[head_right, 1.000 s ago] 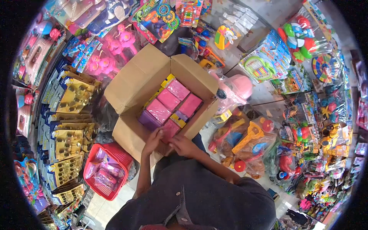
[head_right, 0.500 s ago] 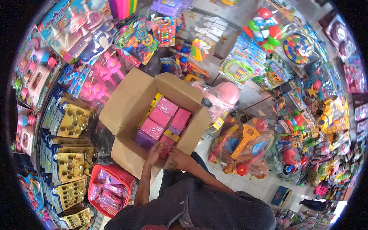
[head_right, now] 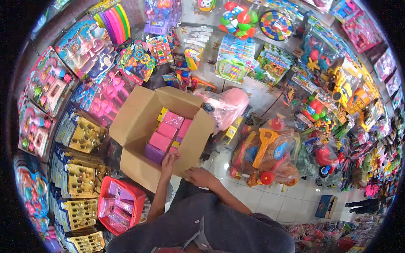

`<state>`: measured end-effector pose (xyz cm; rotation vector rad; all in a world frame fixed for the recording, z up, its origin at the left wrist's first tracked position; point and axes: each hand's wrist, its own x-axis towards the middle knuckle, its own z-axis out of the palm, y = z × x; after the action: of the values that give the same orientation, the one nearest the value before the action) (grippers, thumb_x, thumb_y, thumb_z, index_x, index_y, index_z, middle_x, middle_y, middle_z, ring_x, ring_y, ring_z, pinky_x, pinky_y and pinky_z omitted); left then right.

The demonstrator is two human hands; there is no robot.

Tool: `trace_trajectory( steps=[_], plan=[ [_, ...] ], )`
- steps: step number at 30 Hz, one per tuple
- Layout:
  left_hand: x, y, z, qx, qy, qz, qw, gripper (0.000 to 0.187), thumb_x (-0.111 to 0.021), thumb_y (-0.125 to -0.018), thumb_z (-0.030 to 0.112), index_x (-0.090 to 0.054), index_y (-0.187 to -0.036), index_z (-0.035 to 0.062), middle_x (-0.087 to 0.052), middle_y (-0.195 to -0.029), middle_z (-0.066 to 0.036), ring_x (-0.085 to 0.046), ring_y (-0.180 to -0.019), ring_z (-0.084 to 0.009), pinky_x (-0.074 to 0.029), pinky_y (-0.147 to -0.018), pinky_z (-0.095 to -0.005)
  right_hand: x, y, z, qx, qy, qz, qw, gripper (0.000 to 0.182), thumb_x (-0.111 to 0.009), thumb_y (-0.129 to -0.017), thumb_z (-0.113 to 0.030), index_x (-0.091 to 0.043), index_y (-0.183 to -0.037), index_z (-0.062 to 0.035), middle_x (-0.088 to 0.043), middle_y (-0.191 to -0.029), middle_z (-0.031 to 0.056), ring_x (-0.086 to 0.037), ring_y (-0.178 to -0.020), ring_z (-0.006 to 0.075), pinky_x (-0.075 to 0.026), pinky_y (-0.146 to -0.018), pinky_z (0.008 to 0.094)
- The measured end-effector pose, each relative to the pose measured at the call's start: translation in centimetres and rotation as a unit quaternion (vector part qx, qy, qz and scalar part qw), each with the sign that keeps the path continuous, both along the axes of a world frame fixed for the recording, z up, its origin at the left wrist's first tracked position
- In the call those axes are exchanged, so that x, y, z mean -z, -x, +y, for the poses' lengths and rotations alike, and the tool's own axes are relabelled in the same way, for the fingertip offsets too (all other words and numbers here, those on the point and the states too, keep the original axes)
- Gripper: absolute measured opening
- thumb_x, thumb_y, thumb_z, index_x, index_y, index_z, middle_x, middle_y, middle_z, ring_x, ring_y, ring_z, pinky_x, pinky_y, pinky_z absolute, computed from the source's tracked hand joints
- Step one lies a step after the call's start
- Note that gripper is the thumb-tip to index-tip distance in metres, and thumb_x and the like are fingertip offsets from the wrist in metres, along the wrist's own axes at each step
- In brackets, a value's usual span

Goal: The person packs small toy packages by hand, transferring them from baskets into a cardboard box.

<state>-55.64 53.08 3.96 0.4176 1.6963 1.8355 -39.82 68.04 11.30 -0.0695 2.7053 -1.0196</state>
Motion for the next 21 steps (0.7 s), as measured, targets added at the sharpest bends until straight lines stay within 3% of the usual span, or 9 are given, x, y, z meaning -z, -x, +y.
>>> trace_trajectory(
  steps=[3, 10, 11, 17, 21],
  plan=[
    [-2.0, -5.1, -0.9, 0.003, -0.018, -0.031, 0.999, 0.033, -0.045, -0.107, 0.026, -0.058, -0.126, 0.0019, -0.067, -0.115, -0.01, -0.065, -0.106, -0.0191, -0.05, -0.093, -0.0328, 0.0, -3.7, -0.2, 0.03, 0.097, -0.026, 0.994, 0.05, -0.054, -0.099, -0.041, -0.054, -0.133, -0.0048, -0.059, -0.126, 0.0204, -0.059, -0.114, 0.0394, -0.047, -0.096, 0.0469],
    [-1.6, -16.3, -6.3, 0.037, 0.044, -0.088, 0.994, 0.036, -0.043, -0.108, 0.03, -0.056, -0.13, 0.0051, -0.067, -0.119, -0.008, -0.064, -0.109, -0.0176, -0.049, -0.091, -0.0337, 1.2, -11.3, -3.1, 0.056, 0.117, -0.015, 0.991, 0.052, -0.05, -0.102, -0.045, -0.055, -0.133, -0.0039, -0.06, -0.127, 0.0204, -0.058, -0.116, 0.0381, -0.046, -0.099, 0.0437],
    [-1.7, -17.3, -7.3, 0.049, 0.041, -0.092, 0.994, 0.035, -0.043, -0.107, 0.028, -0.056, -0.129, 0.0038, -0.065, -0.12, -0.011, -0.064, -0.111, -0.0211, -0.05, -0.093, -0.035, 1.2, -12.1, -3.7, 0.045, 0.129, -0.013, 0.991, 0.052, -0.05, -0.102, -0.045, -0.055, -0.134, -0.0039, -0.06, -0.128, 0.0202, -0.058, -0.117, 0.0378, -0.046, -0.1, 0.0434],
    [-4.5, -19.2, -12.2, -0.001, 0.048, -0.053, 0.997, 0.033, -0.044, -0.107, 0.029, -0.058, -0.128, 0.0068, -0.066, -0.118, -0.006, -0.063, -0.109, -0.017, -0.049, -0.091, -0.0338, 1.9, -14.1, -7.6, -0.03, 0.145, -0.057, 0.987, 0.053, -0.051, -0.102, -0.044, -0.055, -0.135, -0.0034, -0.061, -0.127, 0.0196, -0.058, -0.118, 0.0367, -0.045, -0.101, 0.0424],
    [-2.9, -18.8, -14.9, -0.063, 0.037, -0.061, 0.995, 0.032, -0.044, -0.107, 0.028, -0.058, -0.127, 0.0063, -0.067, -0.117, -0.007, -0.063, -0.108, -0.0171, -0.05, -0.091, -0.0338, 2.1, -13.5, -10.4, -0.044, 0.113, -0.035, 0.992, 0.053, -0.051, -0.101, -0.045, -0.055, -0.134, -0.003, -0.061, -0.126, 0.0198, -0.058, -0.116, 0.0367, -0.046, -0.101, 0.0421]
  ],
)
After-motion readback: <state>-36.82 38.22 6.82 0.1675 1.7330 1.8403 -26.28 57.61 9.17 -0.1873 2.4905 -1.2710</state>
